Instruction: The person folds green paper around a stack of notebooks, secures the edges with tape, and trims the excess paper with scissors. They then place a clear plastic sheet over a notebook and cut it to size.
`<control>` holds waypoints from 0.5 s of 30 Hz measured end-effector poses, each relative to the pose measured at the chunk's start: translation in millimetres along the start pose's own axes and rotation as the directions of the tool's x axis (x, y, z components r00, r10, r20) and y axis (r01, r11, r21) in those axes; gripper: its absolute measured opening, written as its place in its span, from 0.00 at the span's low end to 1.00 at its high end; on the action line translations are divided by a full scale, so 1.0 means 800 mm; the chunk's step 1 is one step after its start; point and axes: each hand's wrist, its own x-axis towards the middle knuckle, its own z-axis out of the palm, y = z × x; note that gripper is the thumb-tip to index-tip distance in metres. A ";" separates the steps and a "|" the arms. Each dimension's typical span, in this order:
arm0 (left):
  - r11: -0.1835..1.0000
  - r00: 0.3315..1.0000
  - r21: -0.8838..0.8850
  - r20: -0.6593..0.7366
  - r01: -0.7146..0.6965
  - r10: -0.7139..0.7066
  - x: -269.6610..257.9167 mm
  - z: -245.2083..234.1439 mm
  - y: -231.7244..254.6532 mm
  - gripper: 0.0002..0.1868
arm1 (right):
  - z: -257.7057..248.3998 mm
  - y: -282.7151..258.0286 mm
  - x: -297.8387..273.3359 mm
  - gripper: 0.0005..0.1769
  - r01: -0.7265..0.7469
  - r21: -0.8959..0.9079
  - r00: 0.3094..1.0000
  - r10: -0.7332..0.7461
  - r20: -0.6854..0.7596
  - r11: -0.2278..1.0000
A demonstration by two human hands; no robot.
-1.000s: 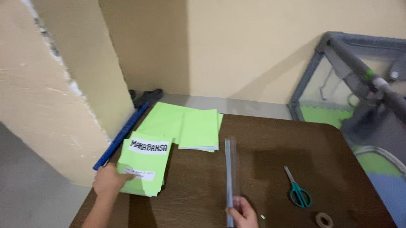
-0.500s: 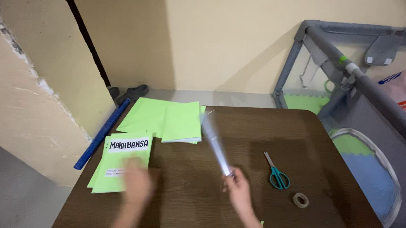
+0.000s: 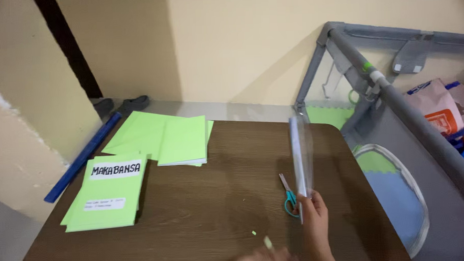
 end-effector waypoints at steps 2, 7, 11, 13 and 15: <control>0.997 0.993 0.001 -0.088 -0.078 0.078 0.012 0.003 -0.012 0.54 | -0.002 0.007 0.003 0.16 -0.016 0.013 1.000 0.016 0.018 1.000; 0.768 0.790 0.251 0.022 0.589 -0.612 0.034 -0.064 -0.109 0.46 | 0.006 0.017 -0.005 0.15 -0.052 0.039 0.992 0.047 0.121 0.998; 0.849 0.837 0.086 -0.246 0.521 -0.489 0.026 -0.069 -0.108 0.51 | 0.015 0.019 -0.019 0.16 -0.177 0.016 0.983 0.176 0.060 0.984; 0.963 0.966 0.072 -0.053 0.258 -0.255 0.018 -0.052 -0.077 0.49 | 0.029 0.020 -0.026 0.16 -0.219 0.085 0.975 0.214 0.062 0.972; 1.000 0.999 0.014 0.027 -0.028 0.027 0.001 -0.035 -0.053 0.53 | 0.041 0.021 -0.035 0.17 -0.235 -0.006 0.969 0.235 0.070 0.972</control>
